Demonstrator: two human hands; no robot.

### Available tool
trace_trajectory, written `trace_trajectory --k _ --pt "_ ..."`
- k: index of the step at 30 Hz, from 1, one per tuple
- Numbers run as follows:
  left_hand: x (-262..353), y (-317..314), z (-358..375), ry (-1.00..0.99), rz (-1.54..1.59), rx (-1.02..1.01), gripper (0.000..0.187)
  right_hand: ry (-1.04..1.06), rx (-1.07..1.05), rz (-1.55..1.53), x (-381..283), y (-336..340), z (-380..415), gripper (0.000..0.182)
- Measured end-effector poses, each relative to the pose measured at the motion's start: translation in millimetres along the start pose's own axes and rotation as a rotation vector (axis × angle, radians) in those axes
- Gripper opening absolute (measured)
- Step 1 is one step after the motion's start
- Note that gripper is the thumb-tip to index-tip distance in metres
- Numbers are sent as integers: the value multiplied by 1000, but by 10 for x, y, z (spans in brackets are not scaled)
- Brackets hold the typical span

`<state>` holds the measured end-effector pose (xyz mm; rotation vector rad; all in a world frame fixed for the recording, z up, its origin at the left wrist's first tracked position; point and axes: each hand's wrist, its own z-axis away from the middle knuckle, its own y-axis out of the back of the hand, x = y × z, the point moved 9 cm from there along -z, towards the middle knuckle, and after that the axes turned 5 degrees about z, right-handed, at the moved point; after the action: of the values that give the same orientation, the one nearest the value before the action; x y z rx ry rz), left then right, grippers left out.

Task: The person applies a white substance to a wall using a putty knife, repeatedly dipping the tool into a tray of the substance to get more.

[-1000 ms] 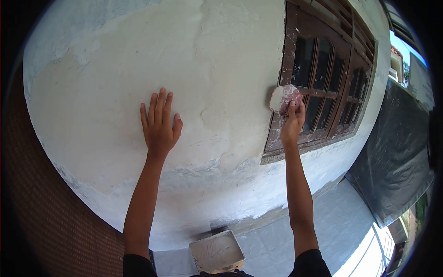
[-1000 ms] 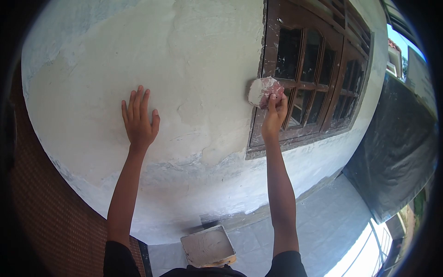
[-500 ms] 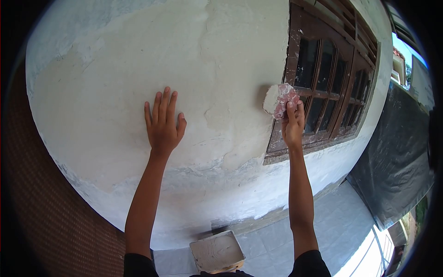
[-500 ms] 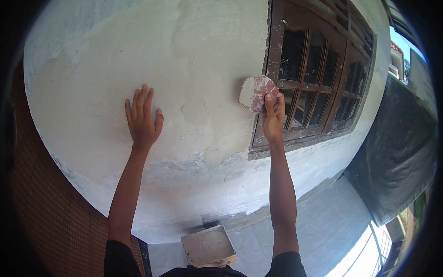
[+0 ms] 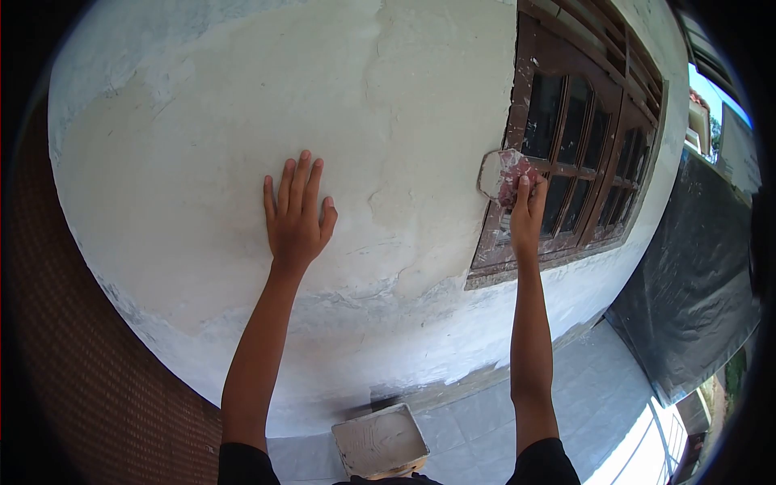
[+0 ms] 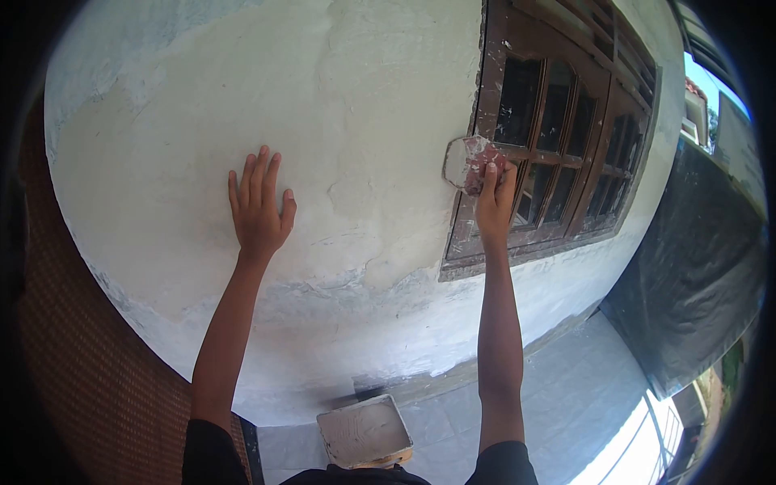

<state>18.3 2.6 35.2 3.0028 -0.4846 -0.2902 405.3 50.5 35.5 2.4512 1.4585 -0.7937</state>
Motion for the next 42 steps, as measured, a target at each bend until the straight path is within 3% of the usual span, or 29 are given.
trace_trajectory --k 5,9,11,13,15,17,19,21,23,24,29,31,32,33,35,37,39,40,41,42 --pt "9 1 4 -2 6 18 55 -30 169 44 -56 151 31 26" --pt "7 10 0 -2 9 13 55 115 -29 129 -315 -262 139 28" --pt "4 15 11 0 10 8 55 63 70 228 -183 -160 95 29" --pt "-4 8 8 4 10 4 55 -1 138 68 119 50 18 32" --pt "-12 8 11 8 1 8 55 -61 366 -111 162 306 52 32" --pt "18 -16 5 4 8 3 55 -39 344 -180 104 267 102 33" --pt "2 9 9 2 1 12 55 76 113 148 -102 2 138 33" --pt "7 1 10 -4 0 7 55 18 141 191 98 121 94 35" --pt "0 12 10 -4 -10 9 55 -154 483 81 290 498 132 35" --pt "7 13 13 -6 -9 8 55 -213 544 -71 370 553 150 35" --pt "22 8 11 -19 -11 25 54 -52 304 -206 336 328 98 33" --pt "13 12 6 -19 -6 19 54 -18 126 18 354 182 50 32" --pt "16 17 2 -20 -5 17 54 -104 279 -63 465 308 64 32" --pt "19 18 6 -14 -2 8 54 -108 278 -61 566 363 46 32" --pt "14 14 5 -7 -2 6 54 -260 714 -187 803 777 171 33" --pt "14 6 9 -13 -10 15 55 -191 683 -287 708 729 187 33" --pt "8 -2 5 -14 -11 18 55 -1 245 -254 406 380 83 33" --pt "11 0 13 -15 -11 19 55 -16 136 -83 575 348 29 34" --pt "15 -3 14 -16 -9 14 55 -21 136 -81 561 329 6 34" --pt "14 -2 13 -16 -10 12 55 -145 333 -92 660 465 42 34"
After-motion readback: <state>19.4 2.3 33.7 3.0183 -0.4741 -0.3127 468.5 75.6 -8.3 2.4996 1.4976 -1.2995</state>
